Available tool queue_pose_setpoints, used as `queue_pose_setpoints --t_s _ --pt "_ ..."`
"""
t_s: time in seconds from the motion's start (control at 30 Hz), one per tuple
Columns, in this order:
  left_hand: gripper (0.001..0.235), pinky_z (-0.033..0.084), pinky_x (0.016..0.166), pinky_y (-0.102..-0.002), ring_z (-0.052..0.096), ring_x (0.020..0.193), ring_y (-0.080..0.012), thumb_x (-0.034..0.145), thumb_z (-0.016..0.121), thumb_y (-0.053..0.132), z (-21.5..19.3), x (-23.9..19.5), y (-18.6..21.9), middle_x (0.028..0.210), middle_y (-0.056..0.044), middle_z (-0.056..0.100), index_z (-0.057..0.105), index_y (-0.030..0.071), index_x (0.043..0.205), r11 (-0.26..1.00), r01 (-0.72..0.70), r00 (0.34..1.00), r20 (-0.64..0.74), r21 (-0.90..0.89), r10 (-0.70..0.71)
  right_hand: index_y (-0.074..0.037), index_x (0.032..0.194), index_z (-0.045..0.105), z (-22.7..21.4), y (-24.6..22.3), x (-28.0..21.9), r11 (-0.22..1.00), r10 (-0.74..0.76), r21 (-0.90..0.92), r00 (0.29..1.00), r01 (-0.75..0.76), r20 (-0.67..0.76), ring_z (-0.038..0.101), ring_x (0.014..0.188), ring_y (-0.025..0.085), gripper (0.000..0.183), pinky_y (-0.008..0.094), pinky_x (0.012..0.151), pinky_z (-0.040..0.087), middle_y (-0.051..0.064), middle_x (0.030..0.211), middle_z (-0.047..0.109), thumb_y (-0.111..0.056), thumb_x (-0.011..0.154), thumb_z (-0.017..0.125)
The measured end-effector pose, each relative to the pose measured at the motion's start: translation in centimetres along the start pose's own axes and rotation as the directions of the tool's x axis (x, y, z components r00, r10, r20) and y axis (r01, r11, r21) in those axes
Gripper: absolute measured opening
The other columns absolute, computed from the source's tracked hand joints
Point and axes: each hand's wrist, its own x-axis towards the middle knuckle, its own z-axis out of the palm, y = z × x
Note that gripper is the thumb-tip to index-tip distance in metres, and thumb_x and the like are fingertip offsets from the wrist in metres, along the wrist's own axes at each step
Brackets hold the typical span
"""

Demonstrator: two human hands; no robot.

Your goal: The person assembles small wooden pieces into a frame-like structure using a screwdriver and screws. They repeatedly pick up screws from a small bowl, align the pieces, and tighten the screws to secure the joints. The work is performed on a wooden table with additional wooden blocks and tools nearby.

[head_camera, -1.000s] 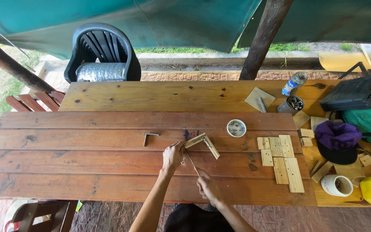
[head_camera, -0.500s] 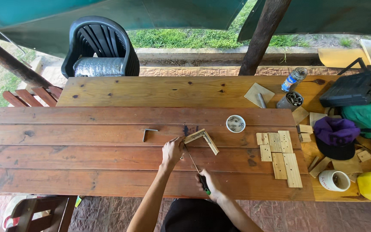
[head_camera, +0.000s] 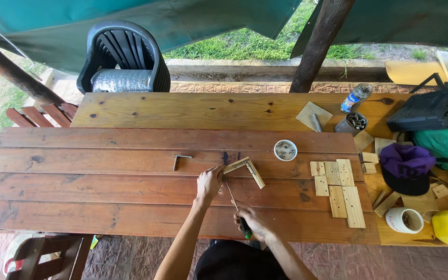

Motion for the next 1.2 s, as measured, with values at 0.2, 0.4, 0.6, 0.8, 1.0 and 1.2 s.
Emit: queue_pose_setpoints --t_s 0.2,0.4,0.6,0.8,1.0,1.2 --pt "0.035 0.056 0.068 -0.050 0.072 0.082 -0.0353 0.090 0.058 0.015 -0.1 -0.2 0.4 0.101 -0.001 0.079 0.074 0.027 0.119 1.000 -0.017 0.999 -0.038 -0.003 0.017 -0.019 0.144 0.061 -0.8 1.5 2.6 0.990 -0.082 -0.108 0.994 0.090 0.076 0.075 0.084 0.027 0.065 0.047 0.080 0.064 0.015 0.096 0.071 -0.002 0.084 0.079" --pt "0.036 0.056 0.066 -0.050 0.072 0.080 -0.0349 0.090 0.059 0.013 -0.2 -0.3 0.3 0.099 -0.003 0.079 0.073 0.027 0.120 1.000 -0.012 1.000 -0.021 0.004 0.012 -0.013 0.123 0.067 0.0 0.1 2.1 0.919 -0.145 -0.355 0.984 0.171 0.099 0.053 0.051 0.007 0.038 0.018 0.048 0.043 0.003 0.147 0.062 -0.015 0.087 0.078" --pt "0.039 0.055 0.070 -0.051 0.071 0.083 -0.0375 0.089 0.056 0.014 -0.3 -0.3 0.4 0.101 -0.003 0.078 0.072 0.029 0.122 0.999 0.032 0.999 0.014 0.007 -0.032 -0.031 0.162 0.035 1.7 -2.3 -0.1 0.860 -0.071 -0.502 0.996 0.086 0.049 0.049 0.055 0.010 0.069 0.027 0.056 0.045 -0.001 0.071 0.051 -0.020 0.096 0.052" --pt "0.033 0.060 0.083 -0.058 0.073 0.095 -0.0417 0.095 0.060 0.028 0.1 -0.2 -0.5 0.110 -0.004 0.077 0.072 0.038 0.125 0.995 0.099 0.991 0.090 0.007 -0.099 -0.006 0.155 0.041 -2.4 3.3 5.6 0.903 -0.270 -0.312 0.955 0.295 0.122 0.059 0.076 0.013 0.079 0.023 0.059 0.058 0.010 0.097 0.054 0.007 0.080 0.060" --pt "0.033 0.060 0.081 -0.059 0.075 0.090 -0.0417 0.093 0.064 0.034 -0.3 0.1 -0.4 0.102 -0.005 0.079 0.072 0.045 0.124 0.989 0.120 0.984 0.123 0.084 -0.130 -0.034 0.150 0.054 -5.6 6.4 10.5 0.506 -0.441 -0.789 0.891 0.347 0.109 0.069 0.091 0.022 0.075 0.036 0.074 0.061 0.005 0.092 0.064 -0.018 0.080 0.078" --pt "0.032 0.061 0.083 -0.059 0.074 0.091 -0.0433 0.092 0.064 0.037 -0.3 0.1 -0.2 0.101 -0.008 0.079 0.072 0.046 0.121 0.982 0.179 0.970 0.159 0.061 -0.186 -0.031 0.142 0.057 -3.7 5.2 5.5 0.398 -0.527 -0.857 0.846 0.328 0.079 0.072 0.101 0.030 0.061 0.040 0.085 0.060 0.010 0.106 0.068 -0.021 0.084 0.069"
